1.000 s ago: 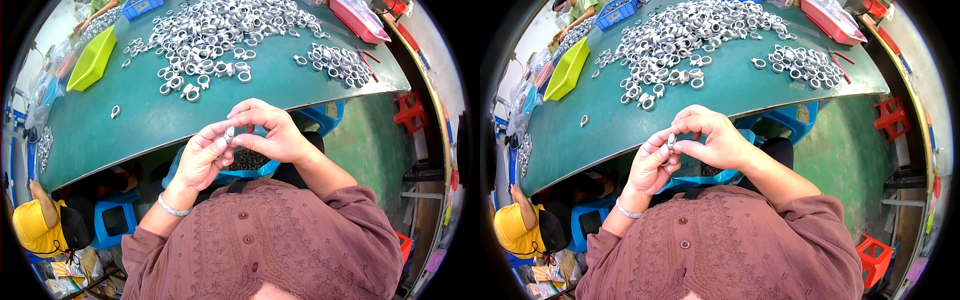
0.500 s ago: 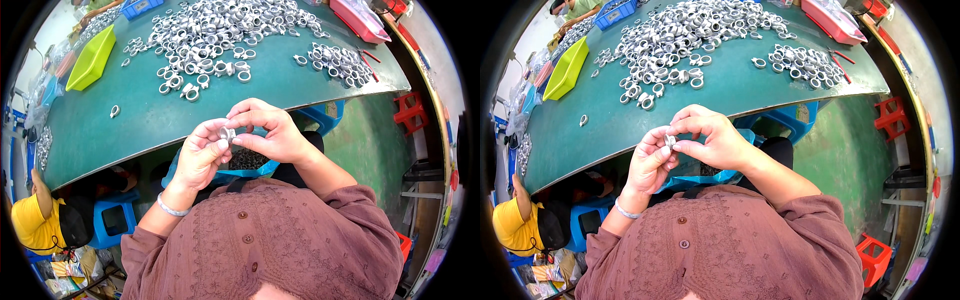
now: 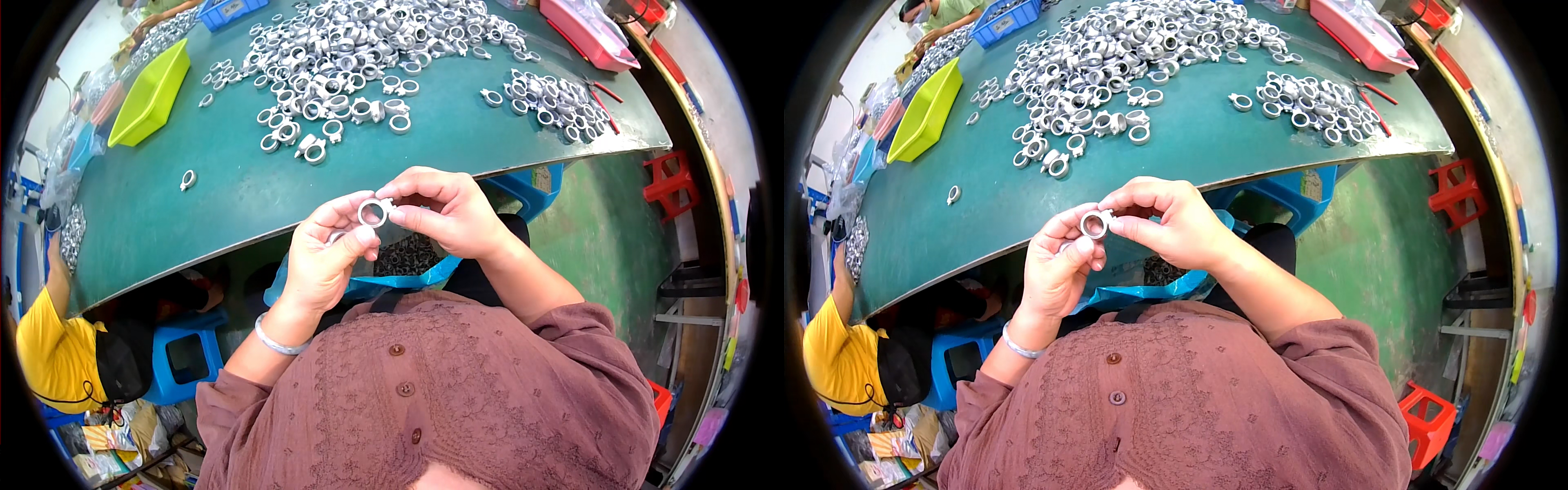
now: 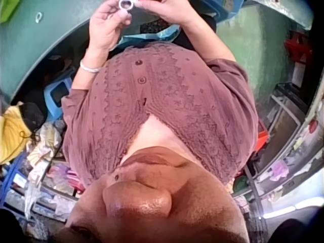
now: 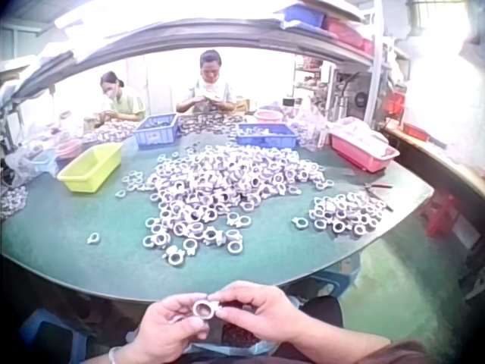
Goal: The person picks up small metal rings and screws from the table, places the rings onto a fixture, inserts the screws by hand, and then places the assembled components into a blue bin.
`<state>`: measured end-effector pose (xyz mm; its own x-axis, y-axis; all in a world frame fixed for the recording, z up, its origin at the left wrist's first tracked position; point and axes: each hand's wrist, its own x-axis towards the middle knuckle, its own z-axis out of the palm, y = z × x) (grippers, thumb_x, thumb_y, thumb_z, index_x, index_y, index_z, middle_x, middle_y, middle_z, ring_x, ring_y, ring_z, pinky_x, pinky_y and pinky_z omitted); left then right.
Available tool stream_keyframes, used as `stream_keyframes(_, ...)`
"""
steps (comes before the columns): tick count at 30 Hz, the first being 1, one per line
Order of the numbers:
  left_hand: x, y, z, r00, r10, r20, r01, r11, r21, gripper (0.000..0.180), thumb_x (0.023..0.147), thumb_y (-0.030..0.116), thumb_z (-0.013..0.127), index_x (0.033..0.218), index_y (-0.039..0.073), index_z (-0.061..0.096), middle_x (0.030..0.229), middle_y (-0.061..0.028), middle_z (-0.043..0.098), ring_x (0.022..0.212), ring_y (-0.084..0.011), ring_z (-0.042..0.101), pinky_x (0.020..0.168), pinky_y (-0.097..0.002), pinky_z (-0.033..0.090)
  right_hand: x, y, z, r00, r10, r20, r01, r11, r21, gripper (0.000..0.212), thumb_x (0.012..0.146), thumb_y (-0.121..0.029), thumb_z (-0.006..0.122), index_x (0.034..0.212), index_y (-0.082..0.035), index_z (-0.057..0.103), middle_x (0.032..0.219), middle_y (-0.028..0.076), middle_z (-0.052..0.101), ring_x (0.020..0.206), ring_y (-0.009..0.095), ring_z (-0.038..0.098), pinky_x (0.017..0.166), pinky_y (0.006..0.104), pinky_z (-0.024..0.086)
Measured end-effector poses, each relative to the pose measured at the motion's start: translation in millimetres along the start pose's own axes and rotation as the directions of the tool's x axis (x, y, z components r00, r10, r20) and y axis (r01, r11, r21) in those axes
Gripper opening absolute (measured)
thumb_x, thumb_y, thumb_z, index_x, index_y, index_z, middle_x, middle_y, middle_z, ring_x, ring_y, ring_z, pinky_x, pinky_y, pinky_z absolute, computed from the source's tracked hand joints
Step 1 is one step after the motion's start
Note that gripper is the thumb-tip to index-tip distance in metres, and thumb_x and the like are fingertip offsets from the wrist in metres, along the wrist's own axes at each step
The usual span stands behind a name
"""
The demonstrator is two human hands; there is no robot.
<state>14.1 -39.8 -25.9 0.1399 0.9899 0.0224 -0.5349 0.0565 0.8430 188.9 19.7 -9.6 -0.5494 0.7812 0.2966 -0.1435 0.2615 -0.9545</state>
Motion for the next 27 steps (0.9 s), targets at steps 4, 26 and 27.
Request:
stream_keyframes(4, 1, 5, 3, 0.994, -0.110, 0.004, 0.109, 0.981, -0.159, 0.027, 0.085, 0.014, 0.056, 0.108, 0.001, 0.052, 0.090, -0.0058, 0.059, 0.073, -0.0113, 0.057, 0.062, -0.0229, 0.048, 0, 2, 0, 0.999, 0.047, -0.006, -0.047, 0.993, 0.109, 0.016, 0.077, -0.005, 0.062, 0.093, -0.001, 0.062, 0.085, 0.005, 0.060, 0.078, 0.011, 0.057, 0.070, 0.0231, 0.045)
stream_keyframes(26, 5, 4, 1, 0.962, -0.271, 0.036, 0.272, 0.933, -0.235, 0.026, 0.087, 0.014, 0.049, 0.110, 0.003, 0.049, 0.088, -0.0100, 0.059, 0.077, -0.0192, 0.061, 0.059, -0.0250, 0.052, 27, 6, -17, 0.941, -0.323, 0.104, 0.291, 0.610, -0.737, 0.011, 0.070, -0.005, 0.063, 0.081, -0.006, 0.060, 0.076, 0.007, 0.052, 0.071, 0.025, 0.052, 0.061, 0.0331, 0.043)
stream_keyframes(27, 6, 5, 4, 0.973, -0.231, 0.001, 0.226, 0.952, -0.207, 0.027, 0.087, 0.015, 0.050, 0.111, 0.003, 0.049, 0.086, -0.0079, 0.059, 0.075, -0.0169, 0.060, 0.057, -0.0230, 0.051, 22, 4, -12, 0.920, -0.373, 0.121, 0.342, 0.615, -0.710, 0.014, 0.069, -0.004, 0.064, 0.082, -0.006, 0.060, 0.075, 0.008, 0.053, 0.069, 0.025, 0.052, 0.059, 0.0324, 0.043)
